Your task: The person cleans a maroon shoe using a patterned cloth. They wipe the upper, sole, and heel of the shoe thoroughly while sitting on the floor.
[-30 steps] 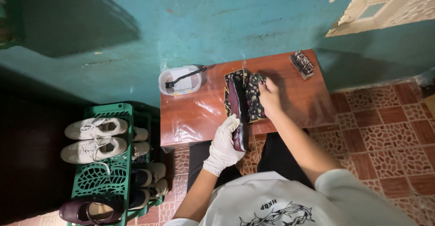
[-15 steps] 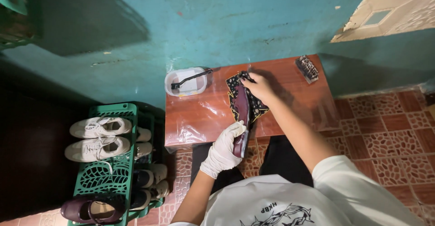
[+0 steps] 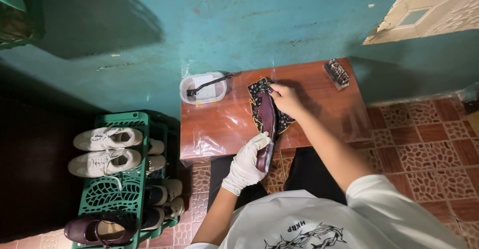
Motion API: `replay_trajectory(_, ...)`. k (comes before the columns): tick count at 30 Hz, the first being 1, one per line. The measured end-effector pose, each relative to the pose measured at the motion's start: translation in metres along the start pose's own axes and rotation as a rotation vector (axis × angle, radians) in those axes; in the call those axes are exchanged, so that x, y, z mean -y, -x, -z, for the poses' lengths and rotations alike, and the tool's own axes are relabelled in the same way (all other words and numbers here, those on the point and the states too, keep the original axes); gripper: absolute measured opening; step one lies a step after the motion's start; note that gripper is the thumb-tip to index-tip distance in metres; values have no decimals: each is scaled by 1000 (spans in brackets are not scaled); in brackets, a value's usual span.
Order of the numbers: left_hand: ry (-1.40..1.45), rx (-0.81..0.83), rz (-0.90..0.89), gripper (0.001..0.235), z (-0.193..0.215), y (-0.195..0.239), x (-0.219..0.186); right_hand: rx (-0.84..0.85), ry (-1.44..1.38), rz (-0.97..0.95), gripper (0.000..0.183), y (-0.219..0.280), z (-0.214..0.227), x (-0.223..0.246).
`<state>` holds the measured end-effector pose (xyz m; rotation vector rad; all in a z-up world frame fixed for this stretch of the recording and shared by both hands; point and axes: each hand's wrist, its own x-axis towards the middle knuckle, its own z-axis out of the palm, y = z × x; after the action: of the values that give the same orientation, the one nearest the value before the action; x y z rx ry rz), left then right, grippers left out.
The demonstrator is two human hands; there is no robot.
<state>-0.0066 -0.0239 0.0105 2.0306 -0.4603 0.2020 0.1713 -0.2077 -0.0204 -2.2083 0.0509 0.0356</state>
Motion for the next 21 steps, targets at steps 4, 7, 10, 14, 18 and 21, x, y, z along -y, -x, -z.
replay_trajectory(4, -87, 39, 68, 57, 0, -2, -4, -87, -57, 269, 29, -7, -13, -28)
replay_trajectory(7, -115, 40, 78, 57, 2, -1, -5, -153, -70, 457, 31, -2, -14, -29)
replay_trajectory(10, -129, 29, 81, 58, 1, -1, -5, -168, -102, 552, 30, 12, -7, -17)
replay_trajectory(14, -50, 29, 57, 57, 3, -1, -4, -161, -147, 613, 27, 23, -6, -19)
replay_trajectory(18, -97, 36, 66, 57, -1, -1, -10, -160, -186, 620, 23, 25, -6, -25)
replay_trajectory(21, 25, -15, 75, 51, -3, -2, -13, -157, -201, 634, 22, 29, -4, -21)
